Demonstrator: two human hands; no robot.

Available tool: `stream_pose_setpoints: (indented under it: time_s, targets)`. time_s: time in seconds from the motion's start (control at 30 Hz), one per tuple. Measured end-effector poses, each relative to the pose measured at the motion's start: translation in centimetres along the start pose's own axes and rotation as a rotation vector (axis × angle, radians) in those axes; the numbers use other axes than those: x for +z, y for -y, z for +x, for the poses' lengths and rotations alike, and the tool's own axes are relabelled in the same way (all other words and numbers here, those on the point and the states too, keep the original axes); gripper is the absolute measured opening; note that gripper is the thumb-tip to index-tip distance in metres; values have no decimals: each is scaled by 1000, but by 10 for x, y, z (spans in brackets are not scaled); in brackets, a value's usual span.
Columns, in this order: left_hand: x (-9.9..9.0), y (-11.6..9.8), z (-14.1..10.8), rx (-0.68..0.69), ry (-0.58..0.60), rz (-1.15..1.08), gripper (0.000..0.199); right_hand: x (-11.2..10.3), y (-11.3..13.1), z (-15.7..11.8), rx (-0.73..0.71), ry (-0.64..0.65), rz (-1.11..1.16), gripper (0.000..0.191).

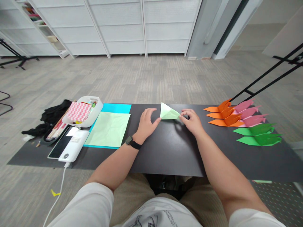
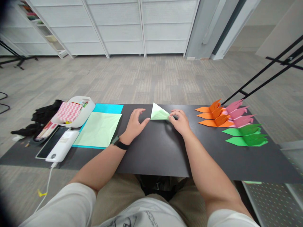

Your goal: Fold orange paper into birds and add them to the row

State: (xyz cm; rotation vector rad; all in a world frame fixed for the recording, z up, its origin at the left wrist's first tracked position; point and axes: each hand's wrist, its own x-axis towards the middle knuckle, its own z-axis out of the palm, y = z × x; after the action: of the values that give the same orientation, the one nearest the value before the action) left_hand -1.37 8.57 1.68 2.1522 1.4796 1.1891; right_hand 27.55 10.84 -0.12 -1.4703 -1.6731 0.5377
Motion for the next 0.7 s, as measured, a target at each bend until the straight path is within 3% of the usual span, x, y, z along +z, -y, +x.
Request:
stream_pose_setpoints:
  time_s: [0.13, 0.23, 0.33, 0.6, 0.7]
  targets:
    - [5, 6, 1, -170, 74, 68, 44, 0, 1, 0, 15, -31, 114, 22]
    - [5, 5, 2, -194, 143, 131, 33, 2, 5, -1, 29, -3, 207, 28]
    - [5, 5, 4, -207, 165, 82, 34, 3, 9, -2, 28, 39, 236, 35]
    - [5, 10, 5, -108, 13, -173, 22, 7, 7, -5, -5, 109, 169, 33]
    - [2, 4, 4, -49, -4, -190, 18, 8, 9, -8, -17, 115, 168, 50]
